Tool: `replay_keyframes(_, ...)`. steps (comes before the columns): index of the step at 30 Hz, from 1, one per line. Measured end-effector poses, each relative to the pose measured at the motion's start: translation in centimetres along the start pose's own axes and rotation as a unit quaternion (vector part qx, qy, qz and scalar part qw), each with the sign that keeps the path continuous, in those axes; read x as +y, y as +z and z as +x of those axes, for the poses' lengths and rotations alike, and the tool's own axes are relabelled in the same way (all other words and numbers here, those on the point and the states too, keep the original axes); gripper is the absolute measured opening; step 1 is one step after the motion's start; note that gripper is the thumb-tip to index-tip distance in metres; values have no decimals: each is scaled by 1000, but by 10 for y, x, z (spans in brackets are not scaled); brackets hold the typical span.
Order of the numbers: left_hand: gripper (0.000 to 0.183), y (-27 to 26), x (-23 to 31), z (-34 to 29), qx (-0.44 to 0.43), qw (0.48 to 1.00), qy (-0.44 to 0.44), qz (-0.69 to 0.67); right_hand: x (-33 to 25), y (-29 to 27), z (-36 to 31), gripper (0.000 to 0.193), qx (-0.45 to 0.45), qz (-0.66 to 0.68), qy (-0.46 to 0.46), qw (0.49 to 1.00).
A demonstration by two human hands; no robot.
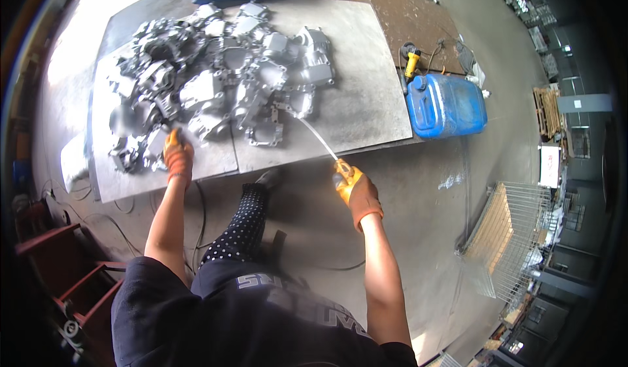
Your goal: The person picks up metal castings from a rack and a table, using a high-pressure air nozzle to blow dust and debris off the interior and exterior surfaces before placing them in a pile on a metal table.
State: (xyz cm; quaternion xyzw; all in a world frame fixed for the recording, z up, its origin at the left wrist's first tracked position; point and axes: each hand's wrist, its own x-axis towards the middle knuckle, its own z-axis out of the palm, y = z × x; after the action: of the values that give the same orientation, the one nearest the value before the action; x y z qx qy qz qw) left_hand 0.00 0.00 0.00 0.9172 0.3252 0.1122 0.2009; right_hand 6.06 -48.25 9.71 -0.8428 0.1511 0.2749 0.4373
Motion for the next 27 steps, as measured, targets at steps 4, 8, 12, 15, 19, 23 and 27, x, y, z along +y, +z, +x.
replay_keyframes(4, 34, -44, -135, -136, -42, 990, -128, -26, -16, 22, -73, 33, 57, 14, -88, 994)
replay_keyframes(8, 33, -140, -249, -275, -78, 957, -280, 19, -37, 47, -141, 37, 135, -144, -240, 950)
replay_keyframes(12, 26, -221, -373, -388, -184, 855, -473, 108, -62, 87, -201, 35, 57, -339, -204, 917)
replay_keyframes(15, 32, -296, -339, -429, -144, 858, -493, -2, -38, 106, -225, 37, 98, -388, -220, 890)
replay_keyframes(19, 34, -345, -279, -454, -85, 863, -497, 23, -38, 150, -292, 37, -195, -130, -308, 922)
replay_keyframes(23, 37, -346, -272, -459, -59, 863, -499, -44, -57, 229, -393, 30, -264, -138, -572, 764)
replay_keyframes(27, 47, -379, -281, -505, -43, 845, -529, -70, -81, 273, -441, 46, -188, -547, -648, 495)
